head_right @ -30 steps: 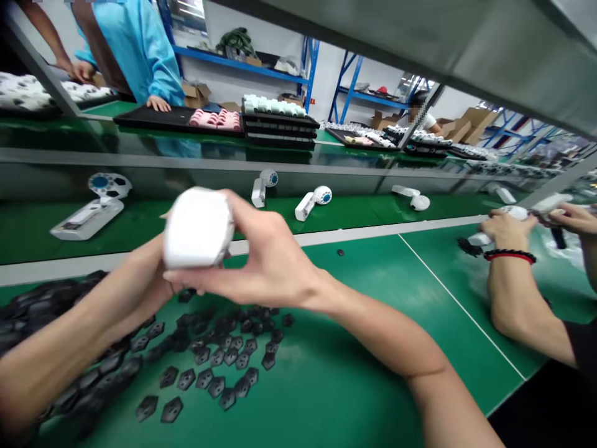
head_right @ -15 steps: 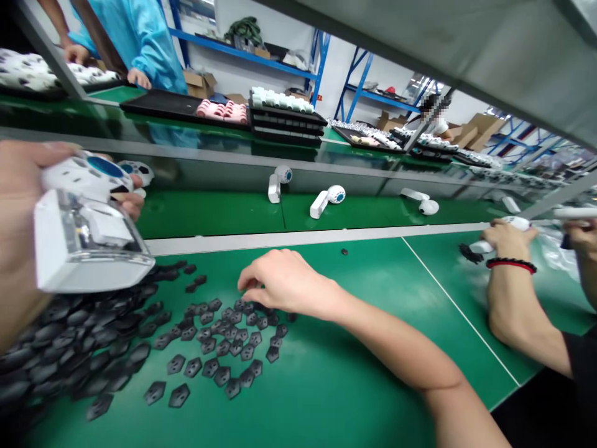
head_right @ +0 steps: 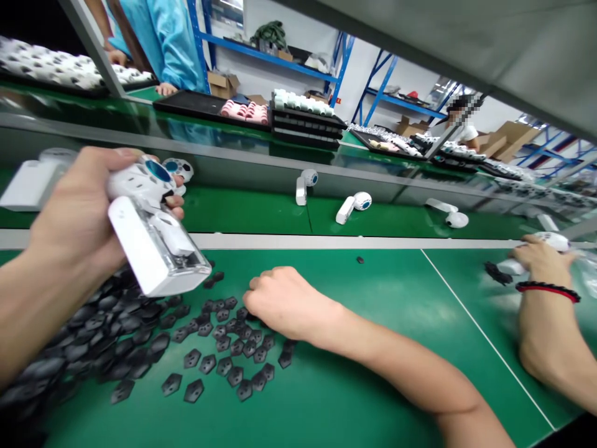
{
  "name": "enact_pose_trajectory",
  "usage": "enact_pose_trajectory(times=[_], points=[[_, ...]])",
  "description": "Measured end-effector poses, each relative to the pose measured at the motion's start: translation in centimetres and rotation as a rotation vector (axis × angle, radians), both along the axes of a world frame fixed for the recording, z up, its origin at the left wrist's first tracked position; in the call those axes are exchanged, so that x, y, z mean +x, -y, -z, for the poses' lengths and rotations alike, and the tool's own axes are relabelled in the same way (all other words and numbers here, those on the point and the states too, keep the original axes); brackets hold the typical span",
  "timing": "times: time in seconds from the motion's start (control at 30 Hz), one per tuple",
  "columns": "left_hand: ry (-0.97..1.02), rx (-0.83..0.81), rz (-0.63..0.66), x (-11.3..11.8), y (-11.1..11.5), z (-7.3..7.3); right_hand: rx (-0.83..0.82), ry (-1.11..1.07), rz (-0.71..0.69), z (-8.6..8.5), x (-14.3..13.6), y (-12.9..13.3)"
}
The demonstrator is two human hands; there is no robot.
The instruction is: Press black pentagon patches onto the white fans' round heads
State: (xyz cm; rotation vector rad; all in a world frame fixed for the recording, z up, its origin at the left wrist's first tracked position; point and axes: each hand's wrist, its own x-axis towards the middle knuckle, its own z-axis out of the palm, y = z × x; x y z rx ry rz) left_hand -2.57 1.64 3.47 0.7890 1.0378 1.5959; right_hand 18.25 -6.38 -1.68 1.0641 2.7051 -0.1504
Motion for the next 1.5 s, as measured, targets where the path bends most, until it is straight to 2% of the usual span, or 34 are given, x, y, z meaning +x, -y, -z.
enact_pose_trajectory(times=[0.1,0.23,0.3,0.43,0.53,0.63,0.73,0.83,0.93,1.07,1.13,1.33,1.5], points=[[-0.007,-0.022,0.051,-0.1,0.0,0.4,0.045,0.075,-0.055,0.0,-1.2,0.5],[-0.057,-0.055,0.102,0.0,0.6,1.1,0.042,-0.008,0.052,0.4,-1.4,-0.7],[-0.059,-0.034,0.146,0.3,1.2,1.5,0.061,-0.226,0.157,0.1,-0.6,-1.9],[-0.022,-0.080,0.205,1.4,2.6,2.6,0.039,-1.021,0.312,-1.7,0.6,-3.3],[0.037,-0.122,0.250,2.6,3.4,3.4,-0.178,-1.484,0.369,-2.6,0.2,-2.9],[0.089,-0.153,0.287,3.6,4.2,3.7,-0.397,-1.670,0.425,-2.4,-0.7,-2.4],[0.089,-0.143,0.276,4.0,4.8,3.7,-0.477,-1.698,0.480,-1.9,-1.1,-2.5],[0.063,-0.127,0.274,4.0,5.1,3.7,-0.473,-1.666,0.493,-1.7,-1.2,-2.8],[0.020,-0.113,0.281,3.9,5.3,3.8,-0.399,-1.576,0.500,-1.5,-1.2,-2.9],[-0.033,-0.124,0.242,4.0,5.5,4.0,-0.207,-1.445,0.454,-1.1,-1.5,-2.7],[-0.073,-0.119,0.232,4.0,5.6,4.0,-0.184,-1.427,0.436,-0.9,-1.6,-2.6],[-0.195,-0.093,0.231,4.0,5.5,4.0,-0.424,-1.528,0.505,-0.6,-1.7,-2.8],[-0.073,-0.127,0.317,3.8,5.3,3.8,-0.615,-1.568,0.495,-1.3,-1.4,-3.4]])
